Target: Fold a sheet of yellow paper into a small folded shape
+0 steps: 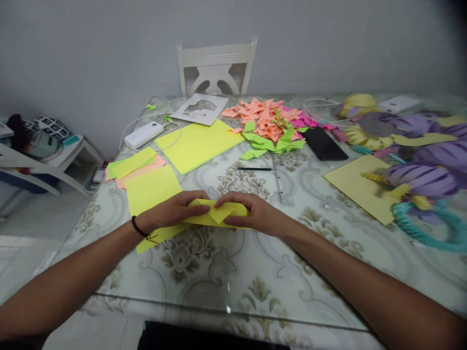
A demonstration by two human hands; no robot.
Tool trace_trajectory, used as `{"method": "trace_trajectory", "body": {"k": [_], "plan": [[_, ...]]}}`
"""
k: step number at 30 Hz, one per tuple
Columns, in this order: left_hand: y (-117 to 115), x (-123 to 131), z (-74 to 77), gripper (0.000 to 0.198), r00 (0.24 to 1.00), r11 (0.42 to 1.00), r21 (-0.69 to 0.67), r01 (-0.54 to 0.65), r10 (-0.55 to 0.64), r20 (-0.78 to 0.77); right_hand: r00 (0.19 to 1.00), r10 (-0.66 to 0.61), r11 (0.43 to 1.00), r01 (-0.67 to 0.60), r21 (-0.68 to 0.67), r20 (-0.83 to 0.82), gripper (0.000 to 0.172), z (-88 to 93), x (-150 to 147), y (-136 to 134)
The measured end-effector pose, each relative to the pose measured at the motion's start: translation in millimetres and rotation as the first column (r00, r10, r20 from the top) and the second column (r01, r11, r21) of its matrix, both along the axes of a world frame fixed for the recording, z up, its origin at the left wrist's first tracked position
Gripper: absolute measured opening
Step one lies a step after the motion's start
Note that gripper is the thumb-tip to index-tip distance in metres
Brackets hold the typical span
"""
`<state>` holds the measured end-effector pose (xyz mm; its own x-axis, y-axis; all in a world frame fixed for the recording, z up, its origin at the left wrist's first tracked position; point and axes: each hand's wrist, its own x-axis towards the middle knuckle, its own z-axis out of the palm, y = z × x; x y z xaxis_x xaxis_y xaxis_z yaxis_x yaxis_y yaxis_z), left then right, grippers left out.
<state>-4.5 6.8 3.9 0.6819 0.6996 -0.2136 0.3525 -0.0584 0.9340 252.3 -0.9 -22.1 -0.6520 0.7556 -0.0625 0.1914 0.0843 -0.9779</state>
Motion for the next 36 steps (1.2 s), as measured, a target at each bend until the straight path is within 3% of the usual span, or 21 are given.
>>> {"method": "trace_trajectory", "body": {"k": [7,18,22,27,36], "plan": [[-0.8,0.9,7.6,0.032,0.989,0.992,0.094,0.084,-0.072,-0.129,0.998,-0.064,0.99,0.062,0.128,0.01,0.024,-2.5,-1.9,2.3],[-0.3,-0.5,0.1,0.035,0.985,0.986,0.128,0.108,-0.089,-0.145,0.998,0.062,0.992,-0.064,-0.112,-0.02,0.035,1.1,-3.5,-4.6],[-1.8,2.0,-0.4,0.042,0.968,0.973,0.194,0.123,-0.074,-0.238,1.0,0.013,0.997,-0.012,-0.074,0.019,0.033,-0.1,-5.2,-6.2],[-3.8,2.8,-1.5,0.032,0.979,0.971,0.216,0.098,-0.055,-0.196,0.999,-0.019,0.999,0.02,-0.043,0.029,0.029,-7.5,-7.0,-9.0],[-5.3,2.3,-4.7,0.022,0.988,0.988,0.097,0.119,-0.109,-0.109,0.995,-0.025,0.997,0.017,0.081,0.099,0.023,-10.8,-7.3,-10.4]]}}
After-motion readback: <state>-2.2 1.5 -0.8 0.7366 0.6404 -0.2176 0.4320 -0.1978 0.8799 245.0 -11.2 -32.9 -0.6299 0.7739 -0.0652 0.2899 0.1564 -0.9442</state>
